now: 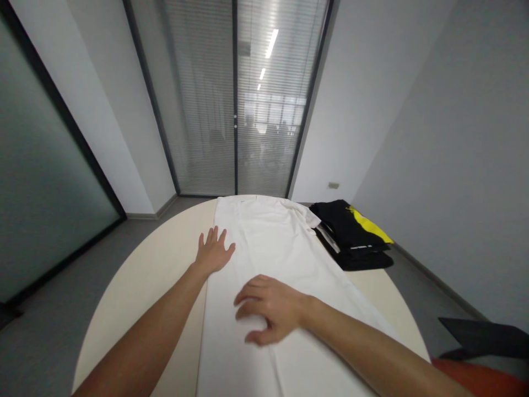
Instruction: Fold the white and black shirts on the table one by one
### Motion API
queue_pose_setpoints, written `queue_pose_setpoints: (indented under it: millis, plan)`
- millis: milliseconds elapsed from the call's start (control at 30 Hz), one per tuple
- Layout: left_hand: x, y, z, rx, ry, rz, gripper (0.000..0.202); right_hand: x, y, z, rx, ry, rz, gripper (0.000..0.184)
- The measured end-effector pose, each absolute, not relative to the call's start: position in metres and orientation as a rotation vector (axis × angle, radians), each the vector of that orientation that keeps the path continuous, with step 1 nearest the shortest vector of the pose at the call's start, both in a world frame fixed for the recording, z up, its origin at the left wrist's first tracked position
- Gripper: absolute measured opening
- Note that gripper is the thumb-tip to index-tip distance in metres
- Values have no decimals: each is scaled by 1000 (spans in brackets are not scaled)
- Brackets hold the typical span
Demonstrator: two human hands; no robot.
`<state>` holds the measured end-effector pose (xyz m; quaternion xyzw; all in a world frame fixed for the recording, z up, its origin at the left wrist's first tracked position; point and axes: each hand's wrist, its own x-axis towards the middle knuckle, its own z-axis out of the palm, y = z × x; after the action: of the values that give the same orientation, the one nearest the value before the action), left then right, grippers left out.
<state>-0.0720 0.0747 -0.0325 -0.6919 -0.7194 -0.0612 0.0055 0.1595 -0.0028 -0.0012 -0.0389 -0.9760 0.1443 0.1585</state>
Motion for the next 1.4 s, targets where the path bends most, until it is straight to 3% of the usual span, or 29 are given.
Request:
queue_pose_setpoints:
  millis: [200, 533, 767, 1033, 1400]
  plan:
    - [-72, 74, -32, -2179, -2266, -218, 73, 154, -34, 10, -12, -2856, 646, 23]
    - [-73, 69, -27, -2281, -2141, -246, 62, 151, -20, 5, 95, -2809, 825, 12]
    - [-74, 70, -27, -2327, -2115, -169, 67, 154, -42, -1, 37, -2845, 515, 34]
    - [-85, 68, -21, -2403, -2075, -13, 72, 142, -69, 13, -76, -2950, 415, 50]
    - [-130, 56, 0, -2500, -2116, 280, 74, 63, -107, -19, -124, -2933, 185, 41]
